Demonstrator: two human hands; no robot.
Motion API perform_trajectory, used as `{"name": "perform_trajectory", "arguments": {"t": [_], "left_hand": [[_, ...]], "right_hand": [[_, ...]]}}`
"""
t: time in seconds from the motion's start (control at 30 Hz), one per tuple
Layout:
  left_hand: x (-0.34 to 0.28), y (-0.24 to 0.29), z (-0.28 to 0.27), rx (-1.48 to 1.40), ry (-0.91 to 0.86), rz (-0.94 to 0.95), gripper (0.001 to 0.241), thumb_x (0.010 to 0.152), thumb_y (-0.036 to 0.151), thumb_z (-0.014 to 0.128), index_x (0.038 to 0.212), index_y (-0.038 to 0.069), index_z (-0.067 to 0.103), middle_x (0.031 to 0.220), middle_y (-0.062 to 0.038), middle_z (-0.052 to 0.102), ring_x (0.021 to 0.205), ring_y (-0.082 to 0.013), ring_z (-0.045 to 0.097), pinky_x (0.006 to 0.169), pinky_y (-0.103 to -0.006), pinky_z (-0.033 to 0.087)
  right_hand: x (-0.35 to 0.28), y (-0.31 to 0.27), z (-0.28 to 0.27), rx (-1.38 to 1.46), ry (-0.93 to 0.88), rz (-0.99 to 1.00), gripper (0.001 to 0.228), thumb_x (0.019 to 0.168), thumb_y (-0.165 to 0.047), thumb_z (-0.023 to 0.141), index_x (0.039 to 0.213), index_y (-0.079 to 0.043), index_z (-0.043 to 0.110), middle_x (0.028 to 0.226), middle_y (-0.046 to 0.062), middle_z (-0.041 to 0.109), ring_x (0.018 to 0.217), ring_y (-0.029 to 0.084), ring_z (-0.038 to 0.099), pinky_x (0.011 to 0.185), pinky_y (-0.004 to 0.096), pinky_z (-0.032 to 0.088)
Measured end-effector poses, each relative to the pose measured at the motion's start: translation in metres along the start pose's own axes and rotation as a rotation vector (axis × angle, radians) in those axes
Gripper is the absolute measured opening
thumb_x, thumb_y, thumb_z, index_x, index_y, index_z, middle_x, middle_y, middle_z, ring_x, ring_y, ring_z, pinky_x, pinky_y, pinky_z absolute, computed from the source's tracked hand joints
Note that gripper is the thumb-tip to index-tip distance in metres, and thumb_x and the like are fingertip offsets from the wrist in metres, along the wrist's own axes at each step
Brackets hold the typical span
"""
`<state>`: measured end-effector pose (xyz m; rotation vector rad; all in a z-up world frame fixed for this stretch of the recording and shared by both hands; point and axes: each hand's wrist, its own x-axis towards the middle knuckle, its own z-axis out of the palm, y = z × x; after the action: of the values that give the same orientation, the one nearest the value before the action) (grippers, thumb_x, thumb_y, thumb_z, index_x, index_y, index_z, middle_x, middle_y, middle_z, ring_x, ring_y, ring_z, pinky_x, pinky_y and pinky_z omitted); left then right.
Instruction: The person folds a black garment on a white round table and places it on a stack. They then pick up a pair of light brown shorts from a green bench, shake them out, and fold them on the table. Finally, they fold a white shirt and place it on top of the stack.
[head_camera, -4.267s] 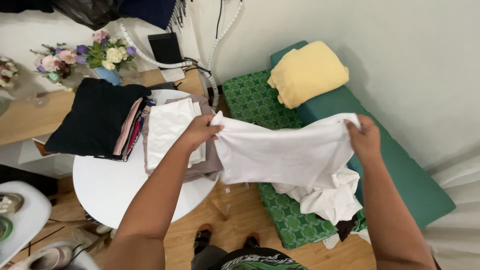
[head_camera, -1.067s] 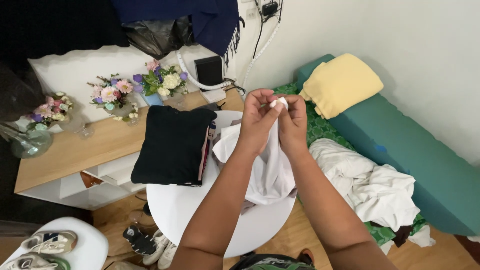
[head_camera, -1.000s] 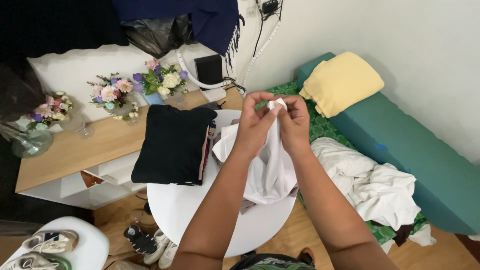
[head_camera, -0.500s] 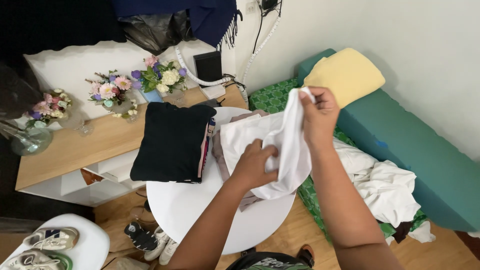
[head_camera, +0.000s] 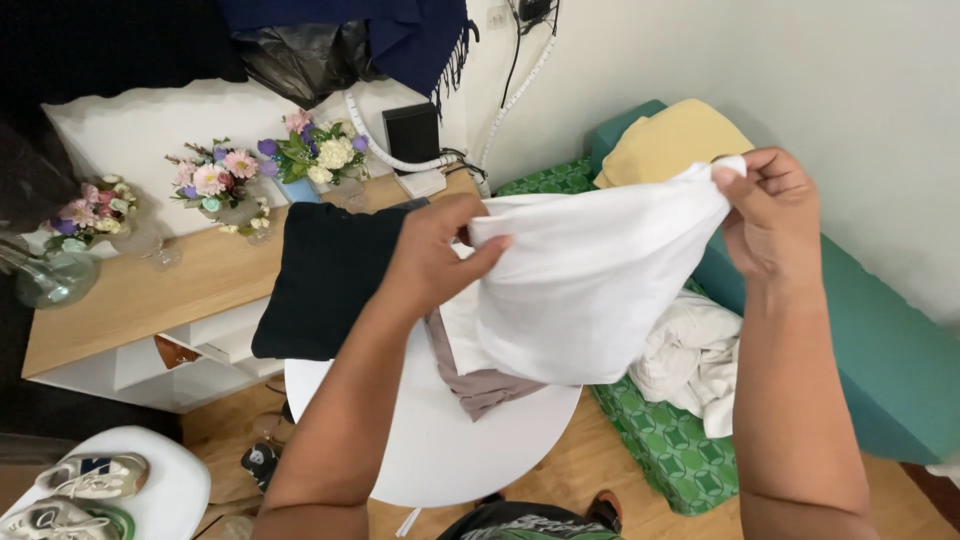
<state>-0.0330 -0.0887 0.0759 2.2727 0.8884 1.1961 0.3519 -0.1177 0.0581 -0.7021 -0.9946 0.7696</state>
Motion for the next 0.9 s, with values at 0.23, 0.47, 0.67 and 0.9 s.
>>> {"name": "perform_trajectory", "arguments": {"t": [0.23, 0.47, 0.67, 0.9], "left_hand": [[0.024, -0.013, -0.037, 0.104, 0.024, -0.111, 0.023, 0.084, 0.019, 0.085, 0.098, 0.007, 0.071, 0.084, -0.008, 0.072, 0.070, -0.0166, 0.069, 0.065, -0.0308, 0.055], [0.084, -0.047, -0.055, 0.506, 0.168, 0.007, 0.017, 0.086, 0.018, 0.085, 0.092, 0.007, 0.072, 0.086, -0.012, 0.072, 0.074, -0.0307, 0.069, 0.066, -0.0432, 0.053], [0.062, -0.019, -0.052, 0.498, 0.615, 0.431, 0.016, 0.093, -0.003, 0.074, 0.102, 0.007, 0.067, 0.107, -0.008, 0.072, 0.106, -0.0293, 0.069, 0.095, -0.0433, 0.050], [-0.106, -0.084, 0.055, 0.130, 0.085, -0.017, 0.048, 0.069, -0.010, 0.069, 0.114, 0.007, 0.064, 0.106, -0.014, 0.065, 0.102, -0.0347, 0.063, 0.094, -0.0429, 0.049]], "right_hand": [[0.026, 0.023, 0.002, -0.121, -0.347, 0.361, 0.019, 0.090, 0.008, 0.066, 0.106, -0.002, 0.065, 0.102, 0.005, 0.072, 0.094, 0.014, 0.068, 0.087, 0.028, 0.057], [0.114, 0.091, 0.042, -0.379, -0.127, -0.124, 0.020, 0.098, 0.012, 0.071, 0.105, -0.004, 0.061, 0.094, -0.001, 0.064, 0.085, 0.007, 0.060, 0.077, 0.024, 0.050], [0.103, 0.057, 0.067, -0.053, -0.192, -0.391, 0.029, 0.108, 0.025, 0.060, 0.114, -0.002, 0.055, 0.108, 0.004, 0.062, 0.095, 0.010, 0.057, 0.085, 0.024, 0.045], [-0.050, 0.130, -0.004, -0.622, -0.416, -0.097, 0.045, 0.073, 0.022, 0.057, 0.105, -0.009, 0.052, 0.105, 0.006, 0.058, 0.101, 0.022, 0.064, 0.090, 0.035, 0.056]]}}
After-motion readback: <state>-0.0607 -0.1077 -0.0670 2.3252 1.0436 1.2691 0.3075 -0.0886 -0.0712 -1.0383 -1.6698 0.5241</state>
